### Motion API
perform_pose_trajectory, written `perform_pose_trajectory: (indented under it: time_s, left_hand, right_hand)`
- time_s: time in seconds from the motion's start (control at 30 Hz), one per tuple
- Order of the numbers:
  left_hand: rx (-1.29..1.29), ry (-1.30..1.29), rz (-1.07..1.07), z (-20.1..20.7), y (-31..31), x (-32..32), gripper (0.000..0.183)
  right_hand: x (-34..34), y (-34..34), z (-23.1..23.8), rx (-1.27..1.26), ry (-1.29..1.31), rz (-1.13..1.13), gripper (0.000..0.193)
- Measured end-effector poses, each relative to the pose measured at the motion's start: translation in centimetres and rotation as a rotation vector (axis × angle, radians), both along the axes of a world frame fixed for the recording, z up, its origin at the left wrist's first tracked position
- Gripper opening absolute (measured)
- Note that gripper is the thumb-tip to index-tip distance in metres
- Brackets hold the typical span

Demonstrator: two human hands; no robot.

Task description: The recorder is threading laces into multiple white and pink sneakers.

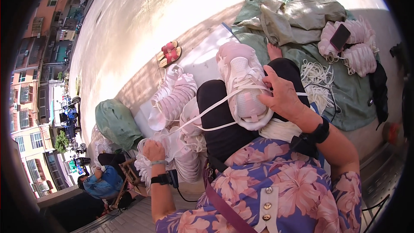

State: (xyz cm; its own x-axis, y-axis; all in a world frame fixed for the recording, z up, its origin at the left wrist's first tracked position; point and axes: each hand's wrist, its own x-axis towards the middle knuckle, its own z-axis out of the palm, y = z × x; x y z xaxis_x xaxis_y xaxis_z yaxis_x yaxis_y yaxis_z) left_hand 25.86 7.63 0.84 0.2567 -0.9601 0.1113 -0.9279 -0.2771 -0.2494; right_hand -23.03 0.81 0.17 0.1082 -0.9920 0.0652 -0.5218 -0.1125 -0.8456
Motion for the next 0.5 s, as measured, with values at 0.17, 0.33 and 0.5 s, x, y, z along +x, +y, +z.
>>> perform_pose_trajectory:
  time_s: [0.17,0.33,0.5]
  left_hand:
    - [-0.144,0.77,-0.479,0.1,-6.6,-14.5,0.013]
    - [-0.08,0.962,-0.892,1.8,-8.7,-25.2,0.031]
    - [0.023,0.921,-0.91,1.6,-8.8,-28.0,0.039]
  right_hand:
    - [-0.9,-1.9,0.7,0.175,-0.132,0.031,0.044]
    - [0.0,-3.9,-0.3,0.159,-0.166,-0.067,0.025]
    - [0.7,-4.3,-0.9,0.12,-0.3,-0.058,0.015]
